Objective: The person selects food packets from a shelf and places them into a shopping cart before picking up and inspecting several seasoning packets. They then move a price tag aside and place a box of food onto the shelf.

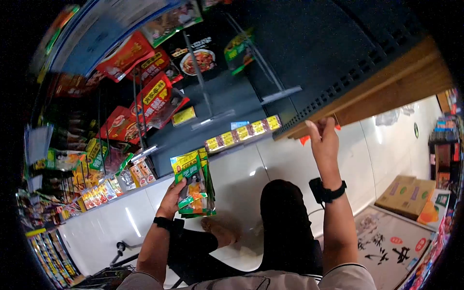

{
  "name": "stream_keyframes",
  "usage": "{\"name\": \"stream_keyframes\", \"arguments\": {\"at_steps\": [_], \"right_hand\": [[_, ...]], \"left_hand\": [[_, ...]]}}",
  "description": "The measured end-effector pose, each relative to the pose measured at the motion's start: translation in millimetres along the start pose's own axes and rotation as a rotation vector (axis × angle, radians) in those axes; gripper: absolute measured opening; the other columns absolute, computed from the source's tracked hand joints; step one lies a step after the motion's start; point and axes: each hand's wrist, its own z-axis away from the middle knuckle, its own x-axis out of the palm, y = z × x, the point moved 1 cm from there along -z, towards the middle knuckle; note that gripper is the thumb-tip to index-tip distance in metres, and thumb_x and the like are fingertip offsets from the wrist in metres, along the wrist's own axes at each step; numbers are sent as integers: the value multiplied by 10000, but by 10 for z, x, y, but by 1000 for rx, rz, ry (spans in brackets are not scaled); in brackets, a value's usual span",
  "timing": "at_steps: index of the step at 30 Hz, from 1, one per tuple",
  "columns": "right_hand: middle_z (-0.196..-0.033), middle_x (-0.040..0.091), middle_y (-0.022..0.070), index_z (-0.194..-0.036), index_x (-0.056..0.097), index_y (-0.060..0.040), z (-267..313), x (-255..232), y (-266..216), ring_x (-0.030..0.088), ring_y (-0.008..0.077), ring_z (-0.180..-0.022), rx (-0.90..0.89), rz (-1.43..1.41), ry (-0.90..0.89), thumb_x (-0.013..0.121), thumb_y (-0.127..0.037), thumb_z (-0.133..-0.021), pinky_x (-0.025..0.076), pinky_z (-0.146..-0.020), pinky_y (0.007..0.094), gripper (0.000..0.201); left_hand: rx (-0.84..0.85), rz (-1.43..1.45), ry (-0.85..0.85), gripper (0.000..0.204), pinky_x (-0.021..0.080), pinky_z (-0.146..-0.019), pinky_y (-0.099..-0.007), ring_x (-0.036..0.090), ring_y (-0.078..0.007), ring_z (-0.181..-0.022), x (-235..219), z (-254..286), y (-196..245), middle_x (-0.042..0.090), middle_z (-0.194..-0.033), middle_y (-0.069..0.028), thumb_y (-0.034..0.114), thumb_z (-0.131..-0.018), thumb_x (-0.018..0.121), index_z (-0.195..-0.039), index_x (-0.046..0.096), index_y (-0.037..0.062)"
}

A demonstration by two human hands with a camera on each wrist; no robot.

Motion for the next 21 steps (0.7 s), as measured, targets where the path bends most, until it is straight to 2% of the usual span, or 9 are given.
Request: {"name": "stream_keyframes", "arguments": {"at_steps": [5, 8, 9, 11, 13, 14, 16, 19, 21], "right_hand": [[-897, 609, 65, -1003, 481, -30, -37, -32, 141, 618, 127, -749, -22, 47, -59, 628, -288, -986, 486, -598, 236, 297], [-900, 615, 62, -1012, 488, -42, -58, 9, 262, 642, 127, -739, -22, 17, -42, 615, -326, -992, 496, -578, 227, 311], [-906, 631, 63, -1021, 494, -51, -68, 15, 311, 659, 128, -730, -18, 37, -35, 604, -357, -995, 509, -568, 230, 327], [-880, 647, 70, -1018, 498, -55, -79, 59, 347, 651, 125, -697, 4, -34, -31, 599, -373, -997, 510, -570, 233, 334], [-831, 643, 66, -990, 490, -61, -33, 62, 141, 636, 108, -672, 52, -126, -54, 591, -372, -1003, 495, -548, 233, 327], [-783, 610, 46, -969, 480, -68, -83, 72, 249, 577, 91, -625, 60, -211, -66, 596, -355, -1005, 473, -549, 228, 312], [-761, 604, 44, -974, 477, -76, -121, 73, 330, 575, 81, -634, 54, -250, -83, 603, -358, -1002, 459, -533, 216, 310], [-745, 614, 35, -922, 508, -100, -176, 104, 481, 582, 86, -618, 67, -392, -123, 591, -427, -995, 461, -512, 228, 345], [-741, 617, 33, -904, 533, -97, -71, 186, 361, 590, 98, -618, 121, -353, -90, 583, -466, -987, 477, -534, 238, 382]], "left_hand": [[104, 22, -51, 421, 575, -888, -353, 678, -202, -1027, -203, -159, 101, 670, -1176, -97, 236, -962, 661, -1308, 544, 27], [48, -64, -61, 450, 600, -842, -345, 689, -193, -991, -293, -265, 221, 666, -1176, -93, 251, -964, 657, -1330, 518, 28], [112, -100, -73, 439, 587, -910, -400, 691, -256, -1053, -324, -293, 254, 663, -1214, -157, 265, -993, 606, -1321, 516, -12], [153, -142, -134, 472, 588, -906, -400, 690, -253, -1058, -476, -381, 306, 666, -1212, -151, 289, -997, 596, -1359, 496, 4], [207, -136, -100, 462, 600, -877, -401, 695, -239, -1032, -443, -285, 414, 667, -1204, -133, 285, -988, 616, -1346, 505, 16], [230, -133, -47, 427, 606, -830, -355, 691, -190, -967, -471, -268, 450, 671, -1144, -89, 258, -969, 646, -1321, 531, 44], [334, -102, -27, 402, 602, -814, -334, 692, -171, -933, -779, -489, 416, 679, -1114, -74, 236, -961, 660, -1294, 548, 39], [409, -157, 105, 410, 596, -820, -327, 678, -152, -946, -881, -490, 452, 667, -1137, -62, 227, -960, 662, -1306, 531, 50], [443, -195, 146, 420, 596, -826, -326, 675, -146, -955, -982, -572, 445, 666, -1146, -60, 241, -956, 671, -1304, 530, 51]]}}
